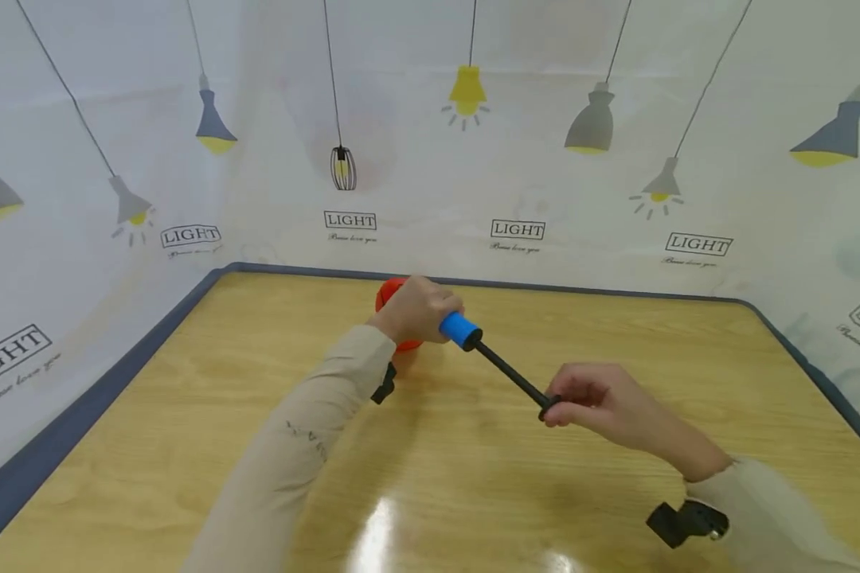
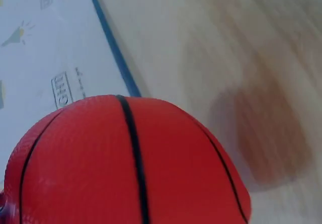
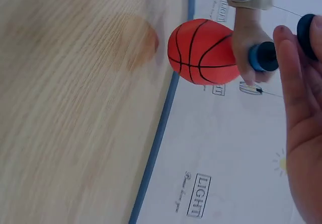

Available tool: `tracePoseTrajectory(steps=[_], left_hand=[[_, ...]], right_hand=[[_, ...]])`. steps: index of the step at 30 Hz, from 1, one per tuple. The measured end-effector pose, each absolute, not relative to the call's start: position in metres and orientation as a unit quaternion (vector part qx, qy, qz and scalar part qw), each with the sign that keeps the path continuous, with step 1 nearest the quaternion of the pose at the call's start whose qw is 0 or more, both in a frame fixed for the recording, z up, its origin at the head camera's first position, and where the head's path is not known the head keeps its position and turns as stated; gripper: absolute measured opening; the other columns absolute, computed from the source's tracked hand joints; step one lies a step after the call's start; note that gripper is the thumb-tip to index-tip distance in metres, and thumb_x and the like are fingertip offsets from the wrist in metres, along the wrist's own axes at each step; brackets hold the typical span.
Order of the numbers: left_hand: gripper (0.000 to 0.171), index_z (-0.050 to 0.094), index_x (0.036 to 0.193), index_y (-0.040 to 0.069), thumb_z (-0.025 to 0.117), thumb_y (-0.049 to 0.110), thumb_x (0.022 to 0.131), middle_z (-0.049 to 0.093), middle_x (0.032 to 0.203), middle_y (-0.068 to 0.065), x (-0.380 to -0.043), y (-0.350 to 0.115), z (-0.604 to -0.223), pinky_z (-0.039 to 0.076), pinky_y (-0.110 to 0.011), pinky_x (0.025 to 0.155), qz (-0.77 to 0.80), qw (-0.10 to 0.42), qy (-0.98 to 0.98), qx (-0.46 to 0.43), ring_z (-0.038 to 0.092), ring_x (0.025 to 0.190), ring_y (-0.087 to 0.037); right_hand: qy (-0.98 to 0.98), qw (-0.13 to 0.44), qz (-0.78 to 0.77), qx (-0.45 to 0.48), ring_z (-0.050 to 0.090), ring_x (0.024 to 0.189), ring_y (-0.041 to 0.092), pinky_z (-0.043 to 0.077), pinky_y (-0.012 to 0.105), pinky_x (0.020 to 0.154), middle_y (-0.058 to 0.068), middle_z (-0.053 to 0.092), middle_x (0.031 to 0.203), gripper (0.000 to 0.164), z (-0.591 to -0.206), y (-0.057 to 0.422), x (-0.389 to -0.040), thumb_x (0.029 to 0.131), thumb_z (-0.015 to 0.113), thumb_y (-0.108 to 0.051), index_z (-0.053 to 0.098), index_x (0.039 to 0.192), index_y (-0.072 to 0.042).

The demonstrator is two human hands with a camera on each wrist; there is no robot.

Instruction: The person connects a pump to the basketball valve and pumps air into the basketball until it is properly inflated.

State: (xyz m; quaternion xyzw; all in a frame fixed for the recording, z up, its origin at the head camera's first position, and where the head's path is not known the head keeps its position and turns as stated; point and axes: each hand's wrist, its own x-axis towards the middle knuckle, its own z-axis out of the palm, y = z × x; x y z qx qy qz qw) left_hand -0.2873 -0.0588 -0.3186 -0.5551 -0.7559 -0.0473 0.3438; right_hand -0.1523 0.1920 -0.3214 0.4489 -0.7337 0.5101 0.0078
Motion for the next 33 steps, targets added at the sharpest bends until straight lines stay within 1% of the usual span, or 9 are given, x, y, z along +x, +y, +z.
tracePoseTrajectory(steps=[4, 7, 10, 13, 19, 23, 26, 29, 33], left_hand=[[0.012, 0.059, 0.071, 0.011, 0.068, 0.018, 0.067, 0.06, 0.062, 0.002, -0.285, -0.052, -0.321, 0.049, -0.023, 0.057, -0.049, 0.327, -0.758, -0.562, 0.056, 0.053, -0.009], [0.011, 0.058, 0.069, 0.012, 0.067, 0.017, 0.065, 0.059, 0.06, 0.003, -0.284, -0.05, -0.324, 0.048, -0.022, 0.054, -0.037, 0.329, -0.759, -0.561, 0.055, 0.051, -0.008], [0.011, 0.058, 0.069, 0.012, 0.067, 0.017, 0.065, 0.057, 0.058, 0.004, -0.286, -0.049, -0.325, 0.047, -0.021, 0.053, -0.021, 0.331, -0.761, -0.557, 0.053, 0.049, -0.007], [0.012, 0.059, 0.071, 0.011, 0.068, 0.018, 0.065, 0.059, 0.06, 0.003, -0.289, -0.053, -0.325, 0.048, -0.021, 0.054, -0.019, 0.328, -0.766, -0.553, 0.054, 0.049, -0.007], [0.017, 0.062, 0.073, 0.01, 0.072, 0.02, 0.064, 0.063, 0.066, 0.001, -0.295, -0.062, -0.319, 0.049, -0.024, 0.058, -0.025, 0.336, -0.772, -0.54, 0.058, 0.054, -0.01], [0.016, 0.061, 0.073, 0.011, 0.07, 0.022, 0.067, 0.062, 0.064, 0.002, -0.293, -0.056, -0.317, 0.049, -0.024, 0.058, -0.023, 0.337, -0.76, -0.555, 0.057, 0.054, -0.009], [0.015, 0.06, 0.072, 0.012, 0.07, 0.022, 0.066, 0.061, 0.063, 0.003, -0.289, -0.051, -0.317, 0.049, -0.023, 0.057, -0.013, 0.336, -0.761, -0.555, 0.056, 0.053, -0.008], [0.015, 0.06, 0.071, 0.013, 0.07, 0.021, 0.064, 0.06, 0.062, 0.003, -0.287, -0.049, -0.318, 0.048, -0.022, 0.056, -0.01, 0.333, -0.766, -0.55, 0.056, 0.053, -0.008], [0.016, 0.059, 0.073, 0.012, 0.069, 0.022, 0.066, 0.06, 0.063, 0.002, -0.286, -0.048, -0.317, 0.049, -0.022, 0.058, -0.012, 0.326, -0.764, -0.556, 0.057, 0.053, -0.008]], right_hand=[[-0.768, 0.067, 0.45, 0.45, 0.059, 0.061, 0.007, 0.049, 0.024, 0.051, 0.001, 0.063, 0.073, 0.018, -0.321, 0.173, -0.171, 0.075, 0.062, 0.007, 0.06, 0.083, -0.009], [-0.78, 0.096, 0.445, 0.428, 0.058, 0.059, 0.007, 0.048, 0.025, 0.051, 0.006, 0.062, 0.071, 0.015, -0.323, 0.159, -0.182, 0.073, 0.063, 0.009, 0.06, 0.081, -0.003], [-0.79, 0.091, 0.453, 0.403, 0.058, 0.059, 0.007, 0.049, 0.026, 0.053, 0.007, 0.063, 0.071, 0.012, -0.328, 0.153, -0.186, 0.074, 0.063, 0.007, 0.059, 0.082, -0.002], [-0.792, 0.072, 0.47, 0.382, 0.059, 0.061, 0.007, 0.048, 0.026, 0.053, 0.004, 0.063, 0.073, 0.011, -0.329, 0.161, -0.182, 0.077, 0.062, 0.002, 0.059, 0.085, -0.005], [-0.744, 0.028, 0.507, 0.434, 0.06, 0.062, 0.011, 0.049, 0.026, 0.051, 0.005, 0.063, 0.075, 0.017, -0.321, 0.192, -0.16, 0.078, 0.059, 0.007, 0.058, 0.088, -0.007], [-0.74, 0.049, 0.49, 0.458, 0.06, 0.062, 0.01, 0.049, 0.026, 0.052, 0.004, 0.063, 0.074, 0.018, -0.326, 0.19, -0.173, 0.076, 0.06, 0.009, 0.058, 0.086, -0.007], [-0.756, 0.071, 0.477, 0.443, 0.059, 0.061, 0.009, 0.049, 0.027, 0.053, 0.005, 0.063, 0.073, 0.017, -0.333, 0.175, -0.191, 0.075, 0.061, 0.008, 0.059, 0.086, -0.005], [-0.77, 0.068, 0.486, 0.408, 0.06, 0.062, 0.012, 0.049, 0.029, 0.055, 0.007, 0.063, 0.073, 0.014, -0.336, 0.163, -0.2, 0.076, 0.061, 0.007, 0.059, 0.084, -0.004], [-0.785, 0.053, 0.491, 0.373, 0.061, 0.064, 0.012, 0.05, 0.03, 0.058, 0.004, 0.064, 0.075, 0.009, -0.329, 0.163, -0.192, 0.078, 0.061, 0.002, 0.058, 0.085, -0.004]])
